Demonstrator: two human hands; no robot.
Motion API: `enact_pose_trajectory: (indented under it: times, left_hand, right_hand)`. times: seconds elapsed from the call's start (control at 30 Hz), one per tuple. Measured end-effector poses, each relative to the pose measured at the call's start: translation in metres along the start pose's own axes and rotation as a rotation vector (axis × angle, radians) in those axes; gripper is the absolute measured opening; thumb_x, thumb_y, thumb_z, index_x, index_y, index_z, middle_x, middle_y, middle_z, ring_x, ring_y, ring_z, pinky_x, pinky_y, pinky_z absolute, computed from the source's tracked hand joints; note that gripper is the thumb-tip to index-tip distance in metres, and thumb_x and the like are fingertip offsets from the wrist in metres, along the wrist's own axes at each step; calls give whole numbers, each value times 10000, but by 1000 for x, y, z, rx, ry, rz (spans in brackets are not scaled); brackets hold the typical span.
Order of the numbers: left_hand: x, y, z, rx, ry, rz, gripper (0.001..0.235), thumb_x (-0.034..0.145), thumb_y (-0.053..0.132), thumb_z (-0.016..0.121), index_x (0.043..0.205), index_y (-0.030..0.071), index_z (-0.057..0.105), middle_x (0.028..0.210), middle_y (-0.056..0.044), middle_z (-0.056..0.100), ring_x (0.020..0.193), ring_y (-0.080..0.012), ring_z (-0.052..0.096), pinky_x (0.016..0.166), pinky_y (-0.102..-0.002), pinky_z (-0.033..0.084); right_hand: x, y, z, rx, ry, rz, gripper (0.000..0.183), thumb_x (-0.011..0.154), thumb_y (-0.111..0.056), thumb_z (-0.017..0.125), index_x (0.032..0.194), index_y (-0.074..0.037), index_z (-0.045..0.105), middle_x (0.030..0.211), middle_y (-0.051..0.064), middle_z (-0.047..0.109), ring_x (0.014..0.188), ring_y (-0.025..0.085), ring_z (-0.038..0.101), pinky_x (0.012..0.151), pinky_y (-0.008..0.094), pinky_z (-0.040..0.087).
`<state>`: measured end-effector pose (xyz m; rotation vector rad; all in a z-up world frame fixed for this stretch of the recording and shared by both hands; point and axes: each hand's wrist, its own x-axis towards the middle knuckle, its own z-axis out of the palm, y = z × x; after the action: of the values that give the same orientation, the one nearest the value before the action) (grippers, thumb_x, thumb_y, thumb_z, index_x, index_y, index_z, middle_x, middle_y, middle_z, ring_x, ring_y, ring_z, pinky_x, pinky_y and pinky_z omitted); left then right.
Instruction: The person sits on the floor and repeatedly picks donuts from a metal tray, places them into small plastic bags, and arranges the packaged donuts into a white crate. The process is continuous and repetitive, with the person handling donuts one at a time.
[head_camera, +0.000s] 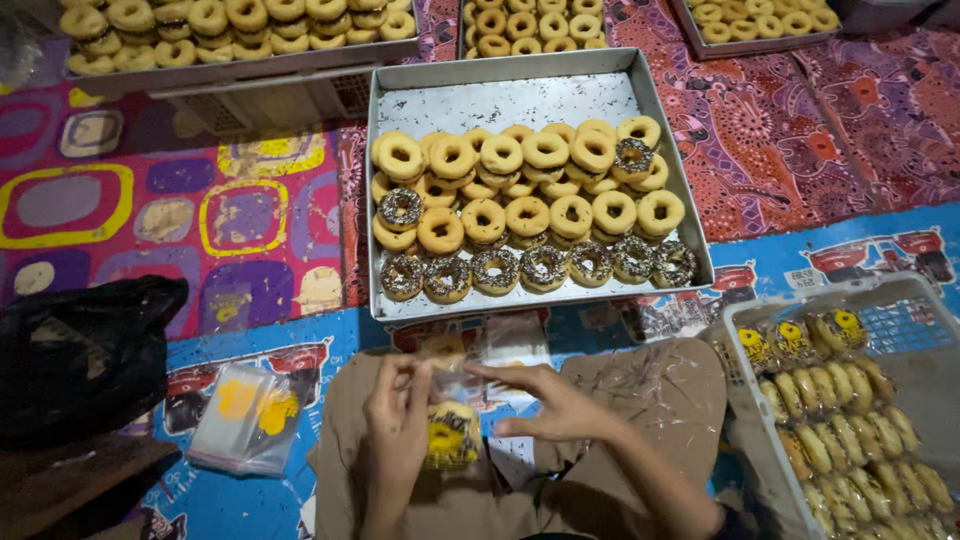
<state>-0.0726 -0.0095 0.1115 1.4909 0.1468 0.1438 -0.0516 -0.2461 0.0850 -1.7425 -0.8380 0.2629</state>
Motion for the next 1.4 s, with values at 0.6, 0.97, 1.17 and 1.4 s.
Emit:
enact_pose_trajectory:
  times: [0.6, 0.97, 1.17, 1.4]
  left_hand:
    - [-47, -201, -76, -133, -33, -298, 294, 877, -9, 748, 1141, -34, 620, 1043, -107, 690, 896, -148, 696, 765, -289, 589]
    - [135, -254, -38, 1439, -862, 32, 765, 672, 310, 851, 1363, 196, 542, 1286, -159, 629, 1172, -380, 616, 935, -502, 510]
    - [142, -249, -36, 1214, -825, 581, 657, 582, 234, 799, 1214, 195, 625, 1251, -211, 640, 1163, -440, 610, 961, -506, 508]
    - [81, -212, -18, 996, -685, -191, 497, 806, 270, 838, 1198, 68, 609, 1074, -178, 716, 998, -323, 699, 883, -437, 575]
  right_hand:
    - [-25, 51, 86, -462, 219, -213, 434, 854, -233, 766, 1261, -132, 656, 1273, 128, 693, 1175, 361, 632, 976, 394, 503]
    - [-330, 112, -110, 30, 1415, 947, 551, 962, -213, 709, 1484, -137, 550, 1114, 140, 656, 909, 208, 577, 731, 327, 476]
    - [-356, 209, -217, -609, 1078, 621, 572, 942, -285, 777, 1392, -5, 563, 1349, 199, 621, 1233, 317, 583, 1024, 419, 468]
    - [-264, 125, -199, -961, 1027, 854, 471, 857, -334, 830, 1188, -26, 698, 1216, 216, 589, 1196, 391, 553, 1019, 459, 465]
